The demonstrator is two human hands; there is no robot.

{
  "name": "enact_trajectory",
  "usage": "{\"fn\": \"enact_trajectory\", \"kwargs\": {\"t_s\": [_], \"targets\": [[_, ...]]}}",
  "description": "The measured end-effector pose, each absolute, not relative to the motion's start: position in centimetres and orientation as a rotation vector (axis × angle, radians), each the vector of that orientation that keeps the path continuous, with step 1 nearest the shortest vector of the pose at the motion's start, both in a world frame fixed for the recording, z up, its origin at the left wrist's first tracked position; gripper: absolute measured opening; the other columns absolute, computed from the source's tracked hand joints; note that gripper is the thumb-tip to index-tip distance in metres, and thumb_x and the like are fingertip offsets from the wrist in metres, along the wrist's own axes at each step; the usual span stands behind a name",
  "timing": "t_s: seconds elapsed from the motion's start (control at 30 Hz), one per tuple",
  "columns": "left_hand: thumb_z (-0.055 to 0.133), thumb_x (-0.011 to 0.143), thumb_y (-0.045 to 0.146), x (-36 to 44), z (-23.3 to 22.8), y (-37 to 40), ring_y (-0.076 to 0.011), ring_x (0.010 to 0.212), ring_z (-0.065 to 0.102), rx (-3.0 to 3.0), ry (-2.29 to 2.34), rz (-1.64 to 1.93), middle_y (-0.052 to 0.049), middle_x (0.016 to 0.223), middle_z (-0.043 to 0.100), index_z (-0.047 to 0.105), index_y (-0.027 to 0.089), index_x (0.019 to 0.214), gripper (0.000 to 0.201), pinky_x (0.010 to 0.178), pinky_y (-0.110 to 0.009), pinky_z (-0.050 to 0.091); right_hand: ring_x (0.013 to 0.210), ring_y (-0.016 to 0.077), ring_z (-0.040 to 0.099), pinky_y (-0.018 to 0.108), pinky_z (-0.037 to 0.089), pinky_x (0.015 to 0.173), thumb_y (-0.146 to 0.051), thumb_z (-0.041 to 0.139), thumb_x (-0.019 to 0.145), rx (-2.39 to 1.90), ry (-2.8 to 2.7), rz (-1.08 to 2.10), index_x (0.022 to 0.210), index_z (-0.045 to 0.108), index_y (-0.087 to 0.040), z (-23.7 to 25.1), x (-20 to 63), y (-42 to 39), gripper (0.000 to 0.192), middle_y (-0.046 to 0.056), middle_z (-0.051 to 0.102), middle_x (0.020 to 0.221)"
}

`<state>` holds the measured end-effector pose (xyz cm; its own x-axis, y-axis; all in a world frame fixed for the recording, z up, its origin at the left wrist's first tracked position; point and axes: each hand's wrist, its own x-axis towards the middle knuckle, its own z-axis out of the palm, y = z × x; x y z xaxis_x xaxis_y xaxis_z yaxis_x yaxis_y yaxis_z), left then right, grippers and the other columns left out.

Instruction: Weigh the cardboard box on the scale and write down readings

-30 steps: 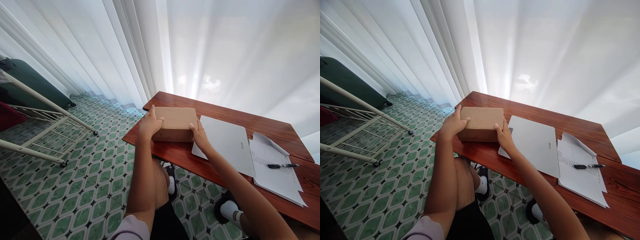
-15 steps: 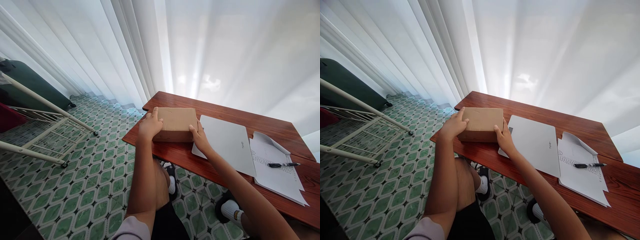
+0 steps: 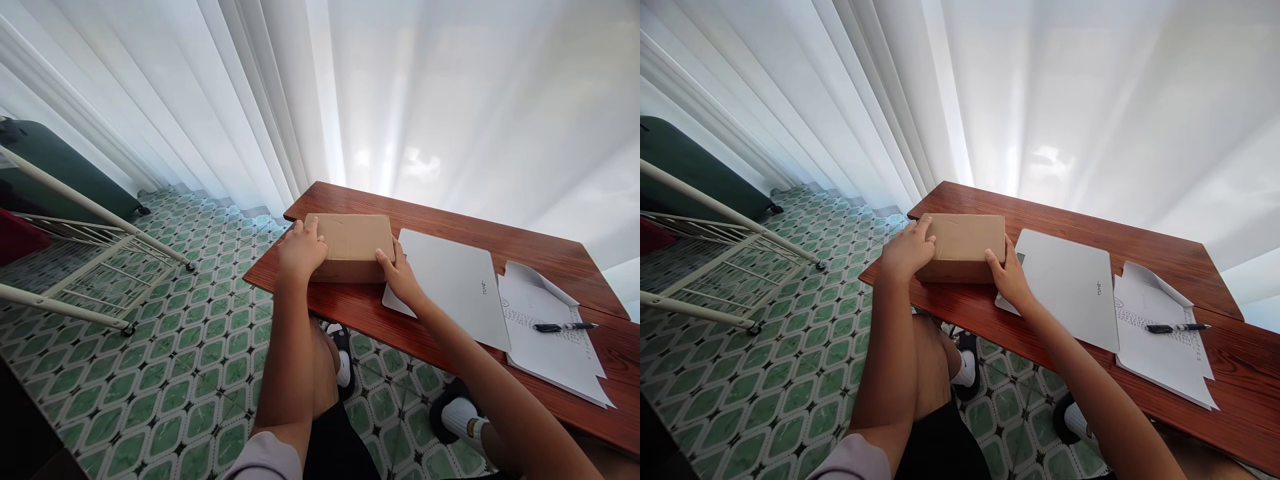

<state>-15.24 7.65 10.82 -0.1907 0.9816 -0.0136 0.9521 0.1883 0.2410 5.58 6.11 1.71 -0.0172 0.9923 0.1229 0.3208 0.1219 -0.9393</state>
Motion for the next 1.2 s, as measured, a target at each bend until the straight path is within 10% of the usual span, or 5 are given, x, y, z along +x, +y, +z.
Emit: {"fn": "enact_trajectory", "kwargs": {"t_s": [0.4,0.67,1.2], "targets": [[0.06,0.094,0.019,-8.8,12.2,3.8,-0.0278,0.11,0.062,2.45,1.938,1.301,-0.004,0.113,0.073,0.071,0.021,0.116,0.025,0.089,-0.04,0.052,0.11,0.0242,0.06,0.04,0.048,0.091,-0.044,0.038,0.103,-1.275,-1.553,0.51,0.119,0.063,-0.022,3.4,11.3,4.6,0.037,0.01,0.065,0.116],[0.059,0.097,0.02,-3.5,11.1,1.3,-0.0194,0.087,0.065,2.726,1.537,1.311,0.002,0.088,0.074,0.073,0.023,0.103,0.016,0.063,-0.034,0.044,0.078,0.0198,0.054,0.035,0.04,0.074,-0.037,0.038,0.106,-1.29,-1.724,0.437,0.084,0.064,-0.022,5.3,17.1,1.0,0.037,0.003,0.06,0.079],[0.051,0.1,0.022,3.3,5.8,-2.0,-0.0178,0.065,0.059,3.015,1.06,0.662,0.001,0.069,0.064,0.063,0.021,0.08,0.024,0.059,-0.036,0.035,0.07,0.0179,0.049,0.032,0.033,0.069,-0.017,0.044,0.1,-1.353,-2.434,0.241,0.073,0.053,-0.019,4.0,22.5,-5.1,0.029,0.003,0.061,0.072]]}}
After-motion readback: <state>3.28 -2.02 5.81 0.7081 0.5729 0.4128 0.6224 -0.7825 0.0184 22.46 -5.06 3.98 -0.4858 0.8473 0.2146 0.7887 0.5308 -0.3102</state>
